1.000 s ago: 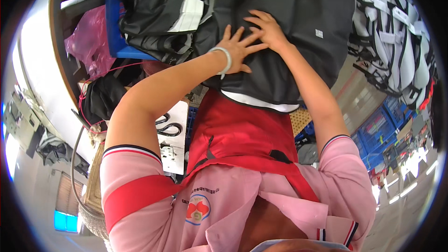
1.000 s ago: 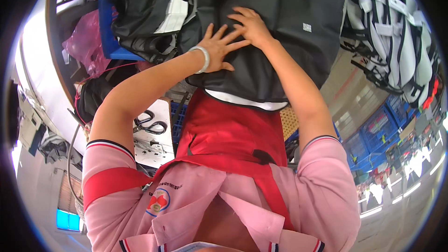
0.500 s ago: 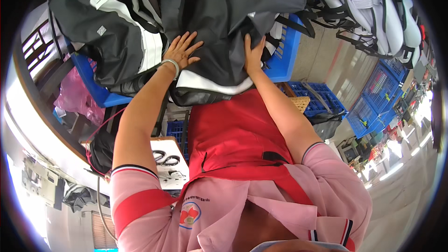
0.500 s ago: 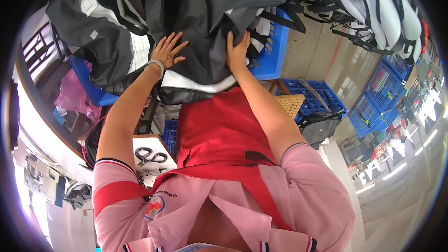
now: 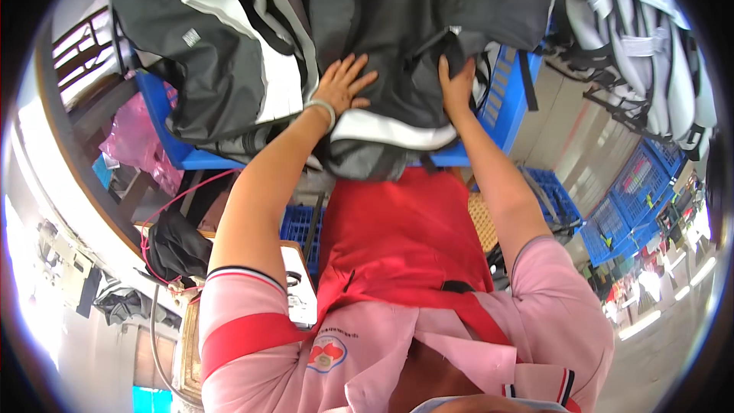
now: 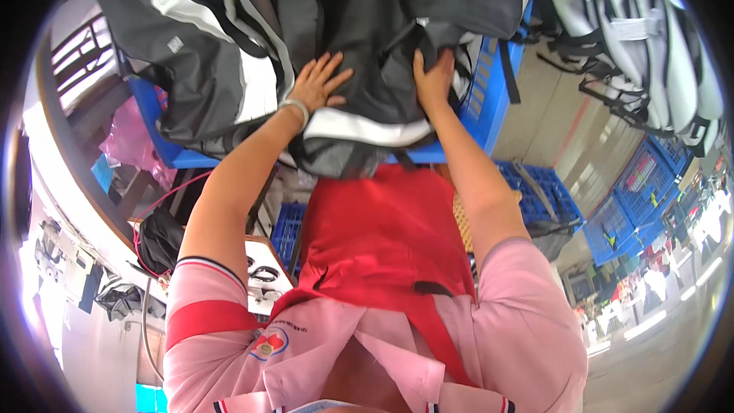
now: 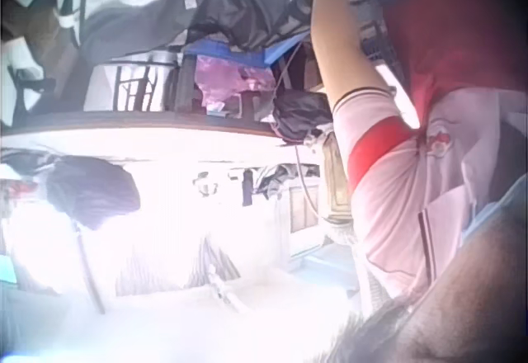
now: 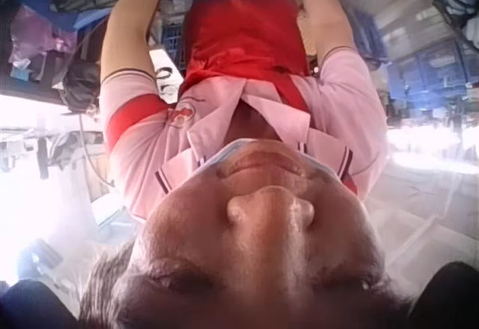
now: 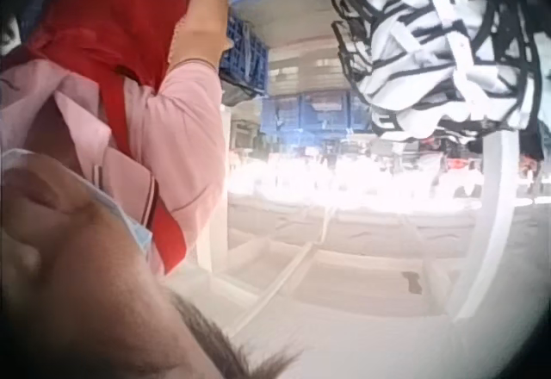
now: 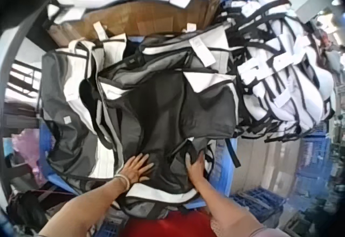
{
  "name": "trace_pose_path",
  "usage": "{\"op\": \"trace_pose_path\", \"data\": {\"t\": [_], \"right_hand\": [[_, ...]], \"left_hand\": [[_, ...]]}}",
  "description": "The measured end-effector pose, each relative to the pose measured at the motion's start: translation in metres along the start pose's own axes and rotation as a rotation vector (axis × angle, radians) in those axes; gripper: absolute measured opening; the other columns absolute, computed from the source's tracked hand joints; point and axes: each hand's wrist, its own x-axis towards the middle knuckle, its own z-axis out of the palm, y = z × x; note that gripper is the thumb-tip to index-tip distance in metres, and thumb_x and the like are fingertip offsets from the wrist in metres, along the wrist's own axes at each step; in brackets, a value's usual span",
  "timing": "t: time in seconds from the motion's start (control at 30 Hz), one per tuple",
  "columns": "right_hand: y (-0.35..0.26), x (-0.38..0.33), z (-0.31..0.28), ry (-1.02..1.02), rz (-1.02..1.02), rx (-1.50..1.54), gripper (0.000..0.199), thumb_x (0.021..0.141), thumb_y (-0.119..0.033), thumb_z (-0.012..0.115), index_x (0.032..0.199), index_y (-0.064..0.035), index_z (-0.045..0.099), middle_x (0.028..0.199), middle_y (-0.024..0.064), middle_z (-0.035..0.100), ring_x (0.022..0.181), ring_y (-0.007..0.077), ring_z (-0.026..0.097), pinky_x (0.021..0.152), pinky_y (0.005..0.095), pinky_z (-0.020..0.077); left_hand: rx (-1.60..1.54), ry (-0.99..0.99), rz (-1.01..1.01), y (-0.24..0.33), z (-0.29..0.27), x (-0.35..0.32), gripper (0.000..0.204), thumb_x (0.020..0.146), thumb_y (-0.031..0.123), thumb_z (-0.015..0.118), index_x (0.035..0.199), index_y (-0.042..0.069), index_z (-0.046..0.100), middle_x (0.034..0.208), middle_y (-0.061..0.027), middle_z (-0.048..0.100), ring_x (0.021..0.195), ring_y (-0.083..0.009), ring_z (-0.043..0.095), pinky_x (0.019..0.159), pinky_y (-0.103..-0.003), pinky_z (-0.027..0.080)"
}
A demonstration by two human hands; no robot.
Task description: The person gathers fabric bag panels, aligns their edges by hand, and stitches the sections together using a sewing machine, trimming edges with scissors.
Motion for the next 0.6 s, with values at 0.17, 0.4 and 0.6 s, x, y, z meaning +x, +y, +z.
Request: {"op": "trace_pose_path", "data": {"t": [0.17,0.4,0.6], "right_hand": [[-0.007,-0.02,-0.124,-0.347,0.117,0.129,0.062,0.088,-0.042,0.064,0.127,0.0036,0.05,0.118,0.0246,0.059,0.112,0.0404,0.054,0.096,0.0427,0.0424],[0.0,-0.022,-0.184,0.051,-0.414,-0.266,0.059,0.082,-0.037,0.073,0.126,-0.0036,0.053,0.121,0.0187,0.056,0.117,0.0339,0.05,0.098,0.0462,0.0379],[0.036,-0.008,-0.143,0.077,0.01,-0.002,0.068,0.083,-0.039,0.072,0.132,-0.0039,0.041,0.119,0.0235,0.058,0.108,0.0415,0.058,0.091,0.0449,0.0443]], "left_hand": [[-0.226,-0.34,-0.086,0.036,-0.112,0.007,0.067,0.085,0.044,0.064,0.143,0.015,0.044,0.159,-0.0071,0.019,0.145,-0.0262,0.02,0.117,-0.041,0.017],[-0.69,0.05,-0.515,0.05,-0.157,0.029,0.039,0.085,0.021,0.063,0.118,0.002,0.064,0.111,-0.0182,0.067,0.107,-0.0343,0.062,0.095,-0.038,0.048],[-1.614,0.692,-0.541,0.149,-0.179,0.016,0.024,0.091,0.014,0.06,0.11,0.0,0.065,0.09,-0.0123,0.07,0.076,-0.02,0.069,0.071,-0.028,0.054]]}}
